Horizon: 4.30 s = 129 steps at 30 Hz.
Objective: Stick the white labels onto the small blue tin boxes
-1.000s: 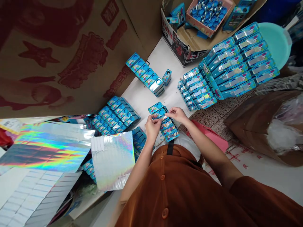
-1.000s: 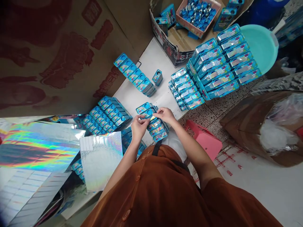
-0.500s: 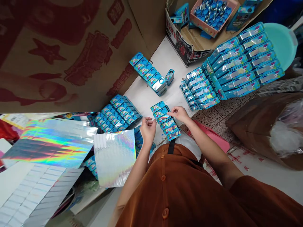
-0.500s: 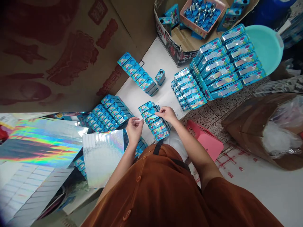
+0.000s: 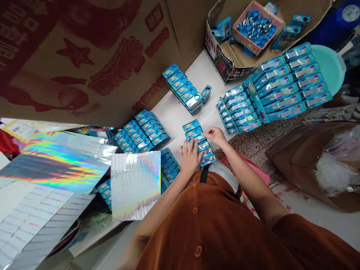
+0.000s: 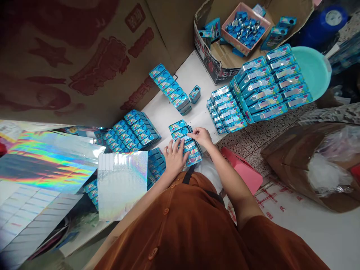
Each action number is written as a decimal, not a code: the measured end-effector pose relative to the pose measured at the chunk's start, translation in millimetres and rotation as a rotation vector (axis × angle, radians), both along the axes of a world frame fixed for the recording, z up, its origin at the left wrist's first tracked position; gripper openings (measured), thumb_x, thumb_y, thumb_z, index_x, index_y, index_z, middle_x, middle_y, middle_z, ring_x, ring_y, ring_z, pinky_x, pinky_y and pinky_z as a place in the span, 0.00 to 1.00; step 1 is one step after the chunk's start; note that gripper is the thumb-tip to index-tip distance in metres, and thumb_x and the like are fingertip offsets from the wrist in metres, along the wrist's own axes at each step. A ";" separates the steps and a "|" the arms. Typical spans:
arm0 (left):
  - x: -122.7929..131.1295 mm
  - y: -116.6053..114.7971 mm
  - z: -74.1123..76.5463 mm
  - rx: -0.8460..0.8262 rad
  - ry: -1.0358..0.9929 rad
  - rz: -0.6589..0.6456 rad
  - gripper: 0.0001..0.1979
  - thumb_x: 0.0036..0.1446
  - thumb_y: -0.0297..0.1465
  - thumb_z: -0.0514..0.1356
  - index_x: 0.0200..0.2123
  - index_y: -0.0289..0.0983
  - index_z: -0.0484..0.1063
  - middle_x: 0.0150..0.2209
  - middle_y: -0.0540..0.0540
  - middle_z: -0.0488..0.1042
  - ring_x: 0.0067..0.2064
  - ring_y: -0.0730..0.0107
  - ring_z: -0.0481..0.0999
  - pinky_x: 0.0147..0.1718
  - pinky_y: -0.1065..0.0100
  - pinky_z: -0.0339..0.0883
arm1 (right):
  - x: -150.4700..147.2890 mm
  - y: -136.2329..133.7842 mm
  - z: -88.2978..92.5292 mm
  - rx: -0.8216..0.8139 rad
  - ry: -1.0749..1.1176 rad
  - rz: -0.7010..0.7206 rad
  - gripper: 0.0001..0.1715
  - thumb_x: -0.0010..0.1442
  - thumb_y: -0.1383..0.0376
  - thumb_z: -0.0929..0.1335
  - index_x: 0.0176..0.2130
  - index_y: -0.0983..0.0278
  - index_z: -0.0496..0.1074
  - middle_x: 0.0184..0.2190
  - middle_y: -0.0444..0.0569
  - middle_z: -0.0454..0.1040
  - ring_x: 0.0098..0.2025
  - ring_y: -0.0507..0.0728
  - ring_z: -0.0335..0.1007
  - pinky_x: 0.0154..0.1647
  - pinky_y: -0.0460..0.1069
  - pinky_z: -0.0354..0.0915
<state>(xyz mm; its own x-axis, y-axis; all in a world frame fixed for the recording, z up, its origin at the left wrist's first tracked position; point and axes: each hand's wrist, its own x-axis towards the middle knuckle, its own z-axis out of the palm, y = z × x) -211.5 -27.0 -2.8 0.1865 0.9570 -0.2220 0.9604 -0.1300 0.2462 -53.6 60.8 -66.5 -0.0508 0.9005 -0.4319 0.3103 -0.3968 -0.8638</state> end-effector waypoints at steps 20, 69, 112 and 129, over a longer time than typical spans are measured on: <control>-314.9 2.7 9.2 -0.118 0.075 0.152 0.29 0.61 0.45 0.43 0.59 0.36 0.62 0.60 0.40 0.64 0.65 0.52 0.52 0.60 0.51 0.45 | 12.4 -98.8 66.1 0.142 -0.162 -0.240 0.33 0.58 0.41 0.58 0.30 0.64 0.73 0.24 0.47 0.72 0.26 0.53 0.65 0.31 0.48 0.61; -228.5 -110.6 254.5 0.246 -0.507 -0.453 0.13 0.61 0.39 0.55 0.38 0.41 0.77 0.33 0.45 0.78 0.36 0.70 0.75 0.40 0.70 0.62 | -159.8 -186.5 266.6 0.653 0.221 0.456 0.09 0.57 0.58 0.69 0.32 0.60 0.77 0.28 0.44 0.76 0.32 0.53 0.71 0.34 0.47 0.65; -332.5 -22.8 134.5 0.286 -0.120 -0.328 0.18 0.62 0.43 0.49 0.34 0.39 0.75 0.29 0.48 0.76 0.33 0.69 0.71 0.41 0.66 0.58 | -170.8 -202.9 232.5 1.012 -0.037 0.280 0.05 0.58 0.67 0.69 0.35 0.59 0.77 0.31 0.45 0.77 0.36 0.54 0.72 0.40 0.51 0.67; -90.3 -8.6 54.8 -0.186 -1.278 0.413 0.20 0.56 0.46 0.55 0.40 0.37 0.74 0.41 0.42 0.76 0.42 0.62 0.74 0.40 0.64 0.67 | -63.5 -114.6 164.2 0.479 -0.078 -0.347 0.16 0.51 0.56 0.72 0.36 0.64 0.79 0.32 0.49 0.79 0.35 0.57 0.74 0.41 0.52 0.67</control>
